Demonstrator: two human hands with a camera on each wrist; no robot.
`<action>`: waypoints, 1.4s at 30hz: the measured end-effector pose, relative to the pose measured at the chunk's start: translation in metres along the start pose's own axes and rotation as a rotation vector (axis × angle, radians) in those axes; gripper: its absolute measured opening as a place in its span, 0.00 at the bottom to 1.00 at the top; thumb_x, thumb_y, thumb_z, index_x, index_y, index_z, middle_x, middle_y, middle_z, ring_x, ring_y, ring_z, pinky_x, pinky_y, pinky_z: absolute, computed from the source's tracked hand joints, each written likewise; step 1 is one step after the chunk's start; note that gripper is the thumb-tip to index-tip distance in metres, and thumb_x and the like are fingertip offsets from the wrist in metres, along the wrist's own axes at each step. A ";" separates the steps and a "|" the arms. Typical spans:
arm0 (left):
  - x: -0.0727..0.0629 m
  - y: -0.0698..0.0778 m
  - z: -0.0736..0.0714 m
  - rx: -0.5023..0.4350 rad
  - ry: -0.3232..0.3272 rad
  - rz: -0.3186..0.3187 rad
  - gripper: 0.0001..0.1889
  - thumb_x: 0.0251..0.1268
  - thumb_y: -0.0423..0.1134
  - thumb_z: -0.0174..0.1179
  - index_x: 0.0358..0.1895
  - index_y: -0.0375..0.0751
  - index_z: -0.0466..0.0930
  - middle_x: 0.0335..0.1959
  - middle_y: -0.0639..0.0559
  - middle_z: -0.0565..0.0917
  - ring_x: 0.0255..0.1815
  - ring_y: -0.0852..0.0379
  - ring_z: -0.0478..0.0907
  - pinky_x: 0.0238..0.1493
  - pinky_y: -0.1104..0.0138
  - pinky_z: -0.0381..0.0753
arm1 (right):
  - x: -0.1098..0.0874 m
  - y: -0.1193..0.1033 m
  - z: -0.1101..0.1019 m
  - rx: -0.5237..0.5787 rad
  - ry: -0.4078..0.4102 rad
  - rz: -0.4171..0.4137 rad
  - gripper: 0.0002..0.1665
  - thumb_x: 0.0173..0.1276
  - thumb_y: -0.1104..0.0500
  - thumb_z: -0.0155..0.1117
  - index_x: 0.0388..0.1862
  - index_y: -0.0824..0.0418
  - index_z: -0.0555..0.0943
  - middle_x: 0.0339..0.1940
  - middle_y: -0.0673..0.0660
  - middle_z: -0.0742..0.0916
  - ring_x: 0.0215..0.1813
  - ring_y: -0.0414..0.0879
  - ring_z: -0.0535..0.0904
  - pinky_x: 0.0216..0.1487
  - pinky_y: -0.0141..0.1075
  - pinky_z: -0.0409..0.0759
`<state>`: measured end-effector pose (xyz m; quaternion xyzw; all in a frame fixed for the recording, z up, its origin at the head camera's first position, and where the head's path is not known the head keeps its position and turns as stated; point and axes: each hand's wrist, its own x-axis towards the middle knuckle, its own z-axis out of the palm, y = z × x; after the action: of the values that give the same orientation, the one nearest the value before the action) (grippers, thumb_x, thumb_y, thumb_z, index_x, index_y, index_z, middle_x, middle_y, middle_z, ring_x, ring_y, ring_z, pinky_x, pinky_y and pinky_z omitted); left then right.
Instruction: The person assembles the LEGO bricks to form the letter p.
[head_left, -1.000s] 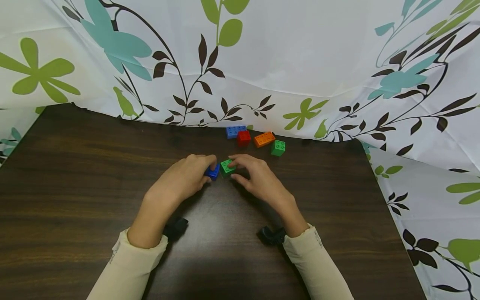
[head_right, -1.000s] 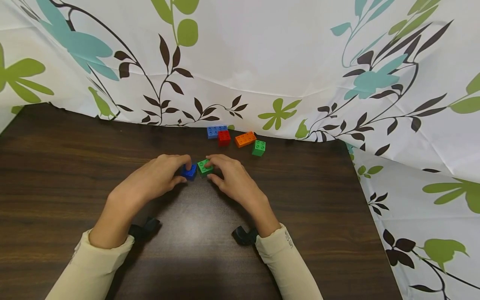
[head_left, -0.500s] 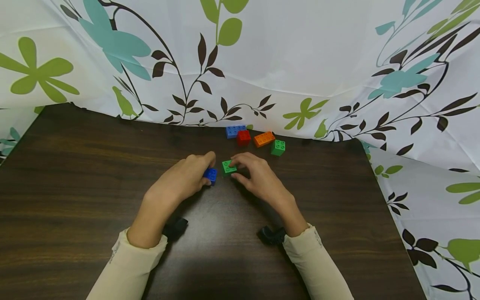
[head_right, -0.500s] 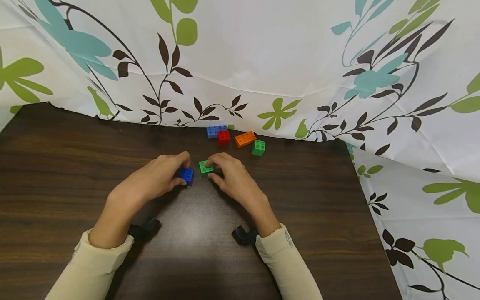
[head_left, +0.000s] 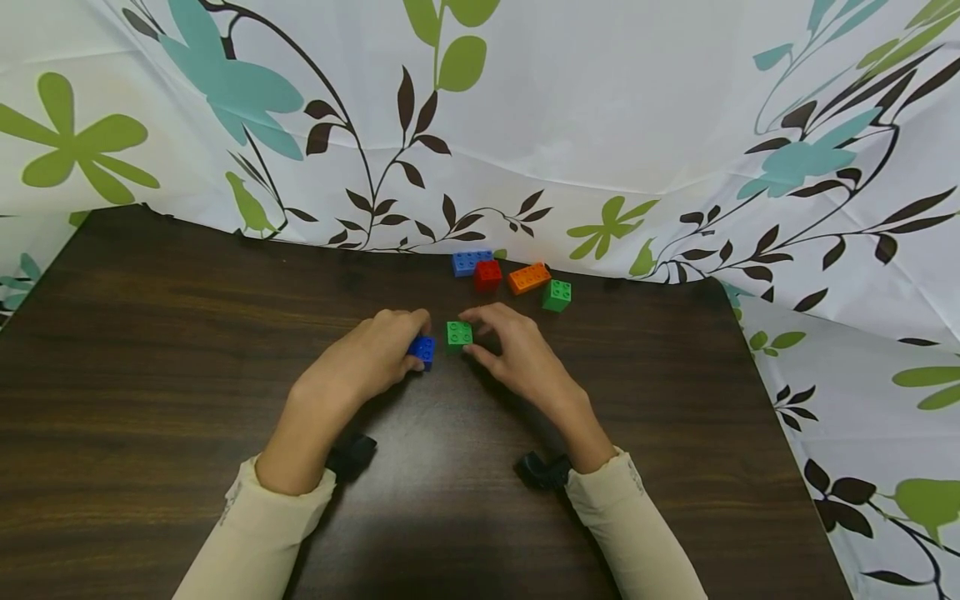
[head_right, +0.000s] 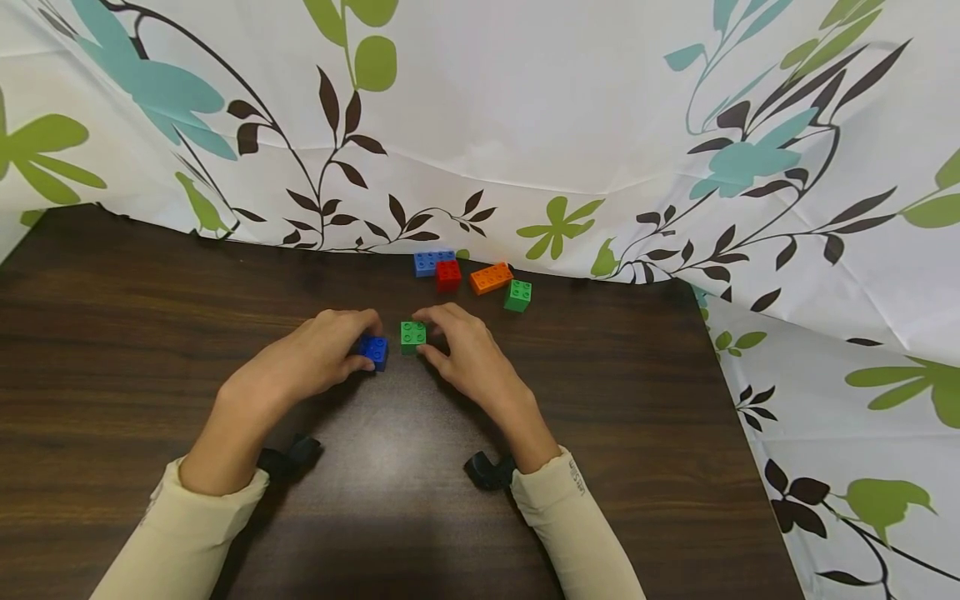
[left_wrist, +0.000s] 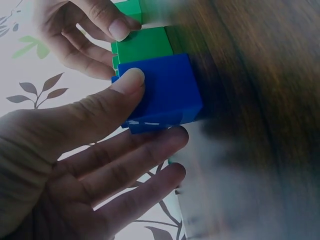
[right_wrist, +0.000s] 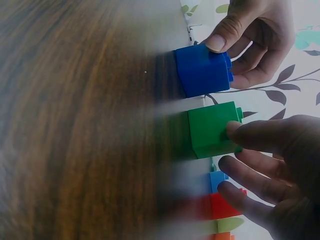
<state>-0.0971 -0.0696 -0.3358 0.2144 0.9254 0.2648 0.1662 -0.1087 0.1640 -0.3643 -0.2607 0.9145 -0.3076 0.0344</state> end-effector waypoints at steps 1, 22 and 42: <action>0.000 0.000 0.000 -0.001 0.000 0.001 0.15 0.71 0.32 0.71 0.56 0.35 0.80 0.47 0.43 0.88 0.42 0.52 0.86 0.48 0.53 0.90 | 0.000 0.000 0.000 0.002 0.002 -0.001 0.25 0.70 0.65 0.77 0.64 0.62 0.83 0.60 0.59 0.88 0.53 0.50 0.90 0.58 0.43 0.89; 0.004 -0.005 0.005 -0.019 0.038 0.042 0.15 0.71 0.31 0.71 0.54 0.35 0.78 0.45 0.43 0.87 0.42 0.51 0.86 0.48 0.53 0.89 | 0.000 0.002 -0.006 0.009 0.047 0.022 0.20 0.71 0.61 0.77 0.60 0.61 0.86 0.57 0.58 0.88 0.54 0.51 0.88 0.59 0.46 0.88; 0.005 -0.004 0.006 -0.007 0.039 0.025 0.16 0.72 0.34 0.71 0.54 0.34 0.76 0.44 0.41 0.87 0.42 0.49 0.87 0.47 0.52 0.90 | -0.003 -0.001 -0.011 0.006 0.119 -0.030 0.20 0.71 0.60 0.77 0.60 0.60 0.86 0.56 0.59 0.89 0.54 0.51 0.87 0.60 0.47 0.87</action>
<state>-0.0998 -0.0674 -0.3439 0.2201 0.9248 0.2742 0.1454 -0.1084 0.1709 -0.3550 -0.2556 0.9099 -0.3260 -0.0240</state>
